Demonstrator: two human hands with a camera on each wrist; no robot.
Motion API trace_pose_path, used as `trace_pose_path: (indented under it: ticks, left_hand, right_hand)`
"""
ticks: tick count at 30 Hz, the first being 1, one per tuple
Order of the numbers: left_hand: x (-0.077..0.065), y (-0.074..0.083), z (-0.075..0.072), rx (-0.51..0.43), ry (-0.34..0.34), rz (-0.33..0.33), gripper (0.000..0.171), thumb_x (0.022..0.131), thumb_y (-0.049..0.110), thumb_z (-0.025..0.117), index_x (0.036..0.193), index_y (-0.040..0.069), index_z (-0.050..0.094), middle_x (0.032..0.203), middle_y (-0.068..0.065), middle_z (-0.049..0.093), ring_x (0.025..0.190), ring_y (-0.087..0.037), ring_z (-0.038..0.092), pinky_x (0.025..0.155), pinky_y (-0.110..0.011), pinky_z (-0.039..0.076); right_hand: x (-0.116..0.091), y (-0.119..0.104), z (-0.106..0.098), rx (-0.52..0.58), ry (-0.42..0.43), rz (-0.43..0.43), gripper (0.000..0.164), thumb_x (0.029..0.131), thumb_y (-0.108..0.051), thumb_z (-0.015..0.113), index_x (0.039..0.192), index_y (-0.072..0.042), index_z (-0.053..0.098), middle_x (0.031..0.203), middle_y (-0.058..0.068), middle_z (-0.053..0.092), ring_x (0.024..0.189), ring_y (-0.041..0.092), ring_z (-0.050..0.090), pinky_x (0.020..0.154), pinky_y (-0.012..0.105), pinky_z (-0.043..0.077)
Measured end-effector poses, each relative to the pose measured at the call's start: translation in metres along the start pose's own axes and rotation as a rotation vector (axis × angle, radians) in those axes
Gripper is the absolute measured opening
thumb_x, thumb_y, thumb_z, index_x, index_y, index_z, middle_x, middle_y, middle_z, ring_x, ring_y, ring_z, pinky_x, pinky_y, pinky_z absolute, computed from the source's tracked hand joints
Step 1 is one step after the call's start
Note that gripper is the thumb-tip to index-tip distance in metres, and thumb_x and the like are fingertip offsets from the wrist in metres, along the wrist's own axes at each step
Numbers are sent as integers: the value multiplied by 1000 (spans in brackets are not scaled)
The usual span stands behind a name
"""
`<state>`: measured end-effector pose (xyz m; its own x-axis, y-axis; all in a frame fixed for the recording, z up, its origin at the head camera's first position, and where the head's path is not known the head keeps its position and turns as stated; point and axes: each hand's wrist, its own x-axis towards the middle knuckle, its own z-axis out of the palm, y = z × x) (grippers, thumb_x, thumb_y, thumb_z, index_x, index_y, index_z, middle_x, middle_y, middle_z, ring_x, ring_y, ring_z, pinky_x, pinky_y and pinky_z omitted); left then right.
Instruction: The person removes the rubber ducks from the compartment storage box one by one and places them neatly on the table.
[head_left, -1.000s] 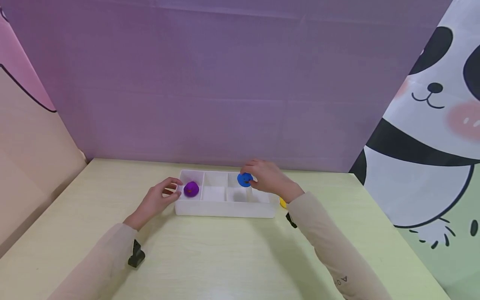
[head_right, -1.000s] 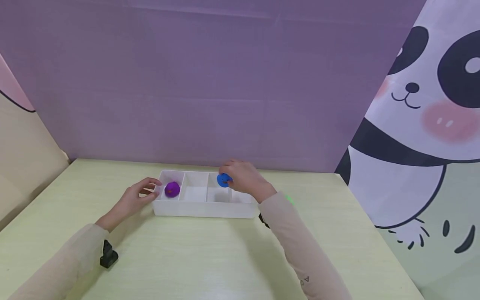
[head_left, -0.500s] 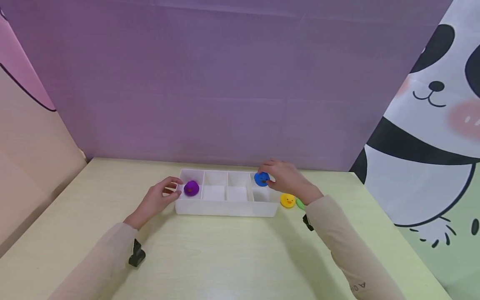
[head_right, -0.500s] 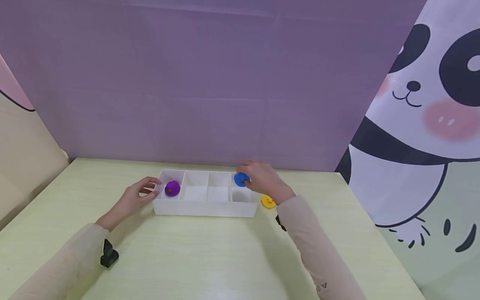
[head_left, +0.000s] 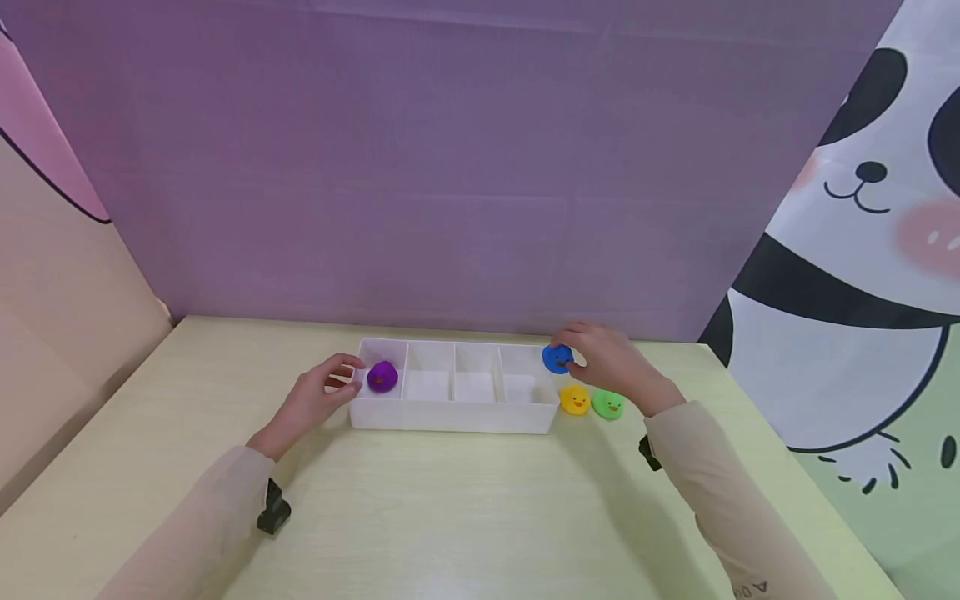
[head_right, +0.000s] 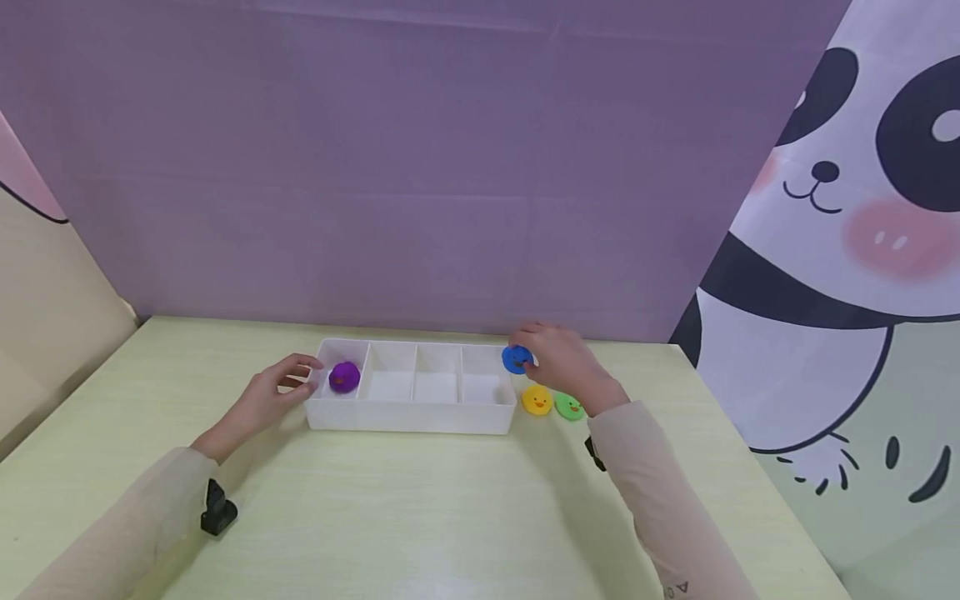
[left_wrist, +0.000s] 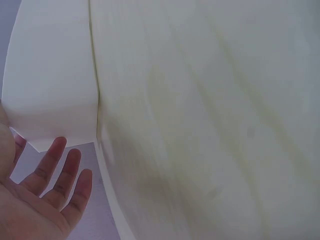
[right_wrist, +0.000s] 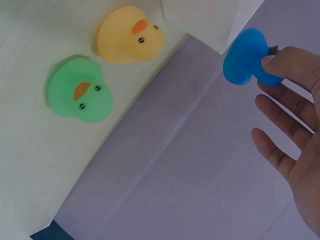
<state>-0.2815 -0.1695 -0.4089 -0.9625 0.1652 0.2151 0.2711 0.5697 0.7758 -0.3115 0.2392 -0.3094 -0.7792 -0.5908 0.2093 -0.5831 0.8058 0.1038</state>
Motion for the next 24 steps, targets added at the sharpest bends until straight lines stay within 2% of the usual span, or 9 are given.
trace_pose_path:
  ticks: [10, 24]
  left_hand:
    - [0, 1, 0, -2, -5, -4, 29, 89, 17, 58, 117, 13, 54, 115, -19, 58, 99, -34, 58, 81, -43, 52]
    - [0, -1, 1, 2, -6, -7, 29, 89, 17, 58, 117, 13, 53, 115, -19, 58, 99, -34, 58, 82, -43, 52]
  right_hand:
    - [-21, 22, 4, -27, 24, 29, 32, 72, -12, 75, 101, -10, 65, 100, 6, 64, 93, 25, 56, 80, 43, 50]
    - [-53, 48, 19, -7, -27, 109, 32, 71, -9, 75, 102, -8, 65, 100, 9, 64, 92, 27, 56, 74, 45, 50]
